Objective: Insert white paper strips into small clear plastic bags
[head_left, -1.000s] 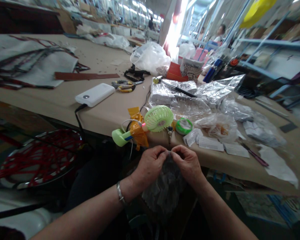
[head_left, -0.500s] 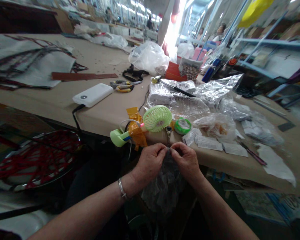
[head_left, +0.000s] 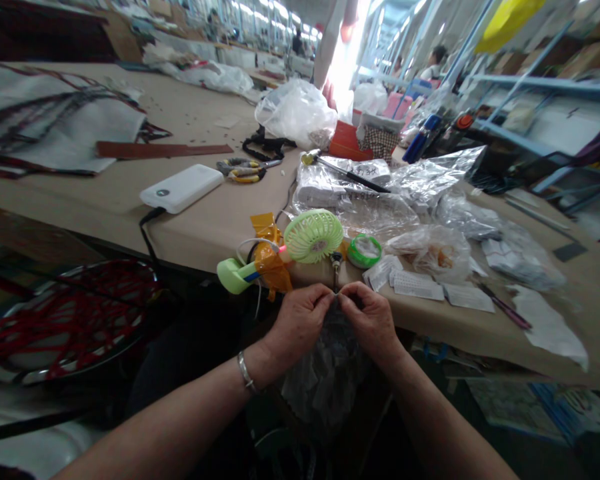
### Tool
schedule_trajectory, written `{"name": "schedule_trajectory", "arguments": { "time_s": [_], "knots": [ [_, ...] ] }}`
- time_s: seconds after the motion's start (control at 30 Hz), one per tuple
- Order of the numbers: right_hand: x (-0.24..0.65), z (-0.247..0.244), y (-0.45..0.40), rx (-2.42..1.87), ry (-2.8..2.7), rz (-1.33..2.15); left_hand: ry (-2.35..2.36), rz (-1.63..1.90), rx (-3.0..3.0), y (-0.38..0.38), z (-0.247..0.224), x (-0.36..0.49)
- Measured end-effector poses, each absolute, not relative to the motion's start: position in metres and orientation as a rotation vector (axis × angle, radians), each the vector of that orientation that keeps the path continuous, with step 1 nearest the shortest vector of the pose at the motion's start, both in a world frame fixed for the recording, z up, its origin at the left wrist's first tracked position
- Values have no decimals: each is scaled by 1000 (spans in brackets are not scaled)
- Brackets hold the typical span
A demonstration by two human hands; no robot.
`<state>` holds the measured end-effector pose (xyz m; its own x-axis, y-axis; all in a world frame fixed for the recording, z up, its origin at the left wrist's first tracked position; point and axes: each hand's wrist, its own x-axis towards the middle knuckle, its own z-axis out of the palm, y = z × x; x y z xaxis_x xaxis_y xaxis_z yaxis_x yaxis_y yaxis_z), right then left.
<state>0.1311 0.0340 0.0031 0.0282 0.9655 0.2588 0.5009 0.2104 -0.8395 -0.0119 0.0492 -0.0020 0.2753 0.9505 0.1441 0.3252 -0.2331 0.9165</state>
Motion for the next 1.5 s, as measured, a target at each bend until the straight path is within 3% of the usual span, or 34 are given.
{"name": "schedule_trajectory", "arguments": {
  "time_s": [0.47, 0.77, 0.97, 1.13, 1.33, 1.5],
  "knots": [
    [135, 0, 19, -1398, -1657, 630, 1194, 951, 1682, 43, 5, -15],
    [191, 1, 14, -1596, -1979, -307, 1316, 757, 1716, 42, -19, -27],
    [198, -9, 17, -1610, -2032, -466, 1256, 690, 1662, 33, -27, -26],
    [200, -4, 15, -1513, -1967, -338, 1158, 702, 1397, 26, -21, -11],
    [185, -8, -12, -1262, -2020, -261, 840, 623, 522, 16, -6, 18],
    [171, -31, -20, -946, -1999, -503, 670, 684, 310, 25, -27, 38]
  ]
}}
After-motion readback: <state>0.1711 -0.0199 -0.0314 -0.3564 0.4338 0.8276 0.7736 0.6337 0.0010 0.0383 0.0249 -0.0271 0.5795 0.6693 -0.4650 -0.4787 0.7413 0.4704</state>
